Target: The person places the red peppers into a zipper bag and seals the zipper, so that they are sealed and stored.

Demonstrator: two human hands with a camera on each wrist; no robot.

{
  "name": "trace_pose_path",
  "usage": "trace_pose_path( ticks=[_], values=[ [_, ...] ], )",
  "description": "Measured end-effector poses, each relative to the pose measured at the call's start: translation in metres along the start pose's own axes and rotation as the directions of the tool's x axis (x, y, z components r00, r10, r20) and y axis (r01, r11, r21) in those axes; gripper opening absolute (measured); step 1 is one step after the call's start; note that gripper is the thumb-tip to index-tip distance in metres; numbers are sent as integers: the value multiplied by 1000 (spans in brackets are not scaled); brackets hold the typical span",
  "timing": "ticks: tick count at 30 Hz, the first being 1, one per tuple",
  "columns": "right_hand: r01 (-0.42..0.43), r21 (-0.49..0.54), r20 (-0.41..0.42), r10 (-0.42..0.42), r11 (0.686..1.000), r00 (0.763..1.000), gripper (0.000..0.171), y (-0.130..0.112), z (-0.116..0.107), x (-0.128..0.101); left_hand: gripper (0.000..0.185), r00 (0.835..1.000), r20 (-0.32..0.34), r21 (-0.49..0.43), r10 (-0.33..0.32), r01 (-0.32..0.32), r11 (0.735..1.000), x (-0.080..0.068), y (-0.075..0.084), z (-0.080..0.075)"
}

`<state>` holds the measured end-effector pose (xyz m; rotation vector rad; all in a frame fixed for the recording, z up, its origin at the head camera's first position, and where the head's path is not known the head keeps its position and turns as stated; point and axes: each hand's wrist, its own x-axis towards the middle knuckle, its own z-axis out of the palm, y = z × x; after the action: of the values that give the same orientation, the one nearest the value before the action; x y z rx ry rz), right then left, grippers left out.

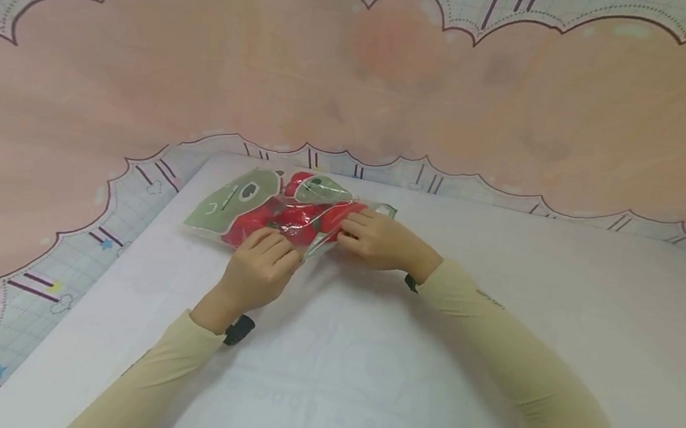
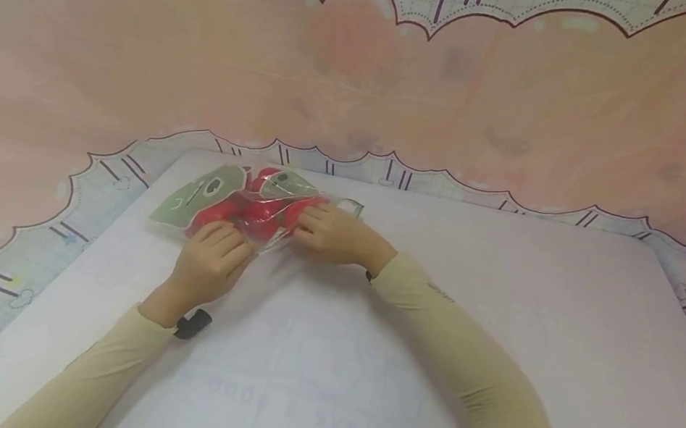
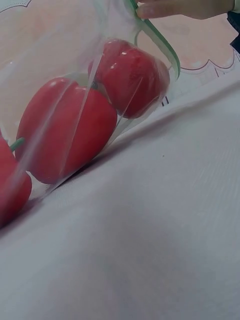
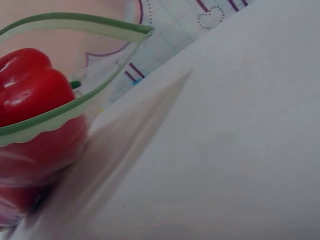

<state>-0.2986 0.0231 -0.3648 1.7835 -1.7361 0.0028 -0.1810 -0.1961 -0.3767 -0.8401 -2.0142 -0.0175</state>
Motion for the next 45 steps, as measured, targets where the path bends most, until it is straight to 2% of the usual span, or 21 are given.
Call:
trace_pose_path(
  ticks=[6, 17, 25, 30, 38, 45],
  values=[
    [-6, 0, 1, 6, 1000, 1000, 11, 7, 1, -11, 31, 999, -18, -7, 42, -42, 999, 2, 1, 0],
    [0, -55, 11, 0, 998, 1000, 14, 22, -2, -22, 27, 991, -75, -29, 107, -110, 994, 5, 3, 2],
    [-23, -7, 53, 23, 1000, 998, 15, 33, -2, -33, 25, 985, -86, -17, 148, -150, 989, 7, 6, 0],
    [-49, 25, 74, 47, 998, 996, 13, 39, -3, -41, 25, 982, -90, -22, 167, -170, 985, 9, 9, -2],
    [-129, -16, 139, 130, 992, 982, 8, 52, 0, -61, 25, 976, -107, -53, 188, -195, 979, 7, 12, -1],
    [-150, -16, 154, 151, 989, 976, 4, 60, 5, -68, 23, 966, -116, -67, 229, -238, 969, 6, 13, 0]
  ],
)
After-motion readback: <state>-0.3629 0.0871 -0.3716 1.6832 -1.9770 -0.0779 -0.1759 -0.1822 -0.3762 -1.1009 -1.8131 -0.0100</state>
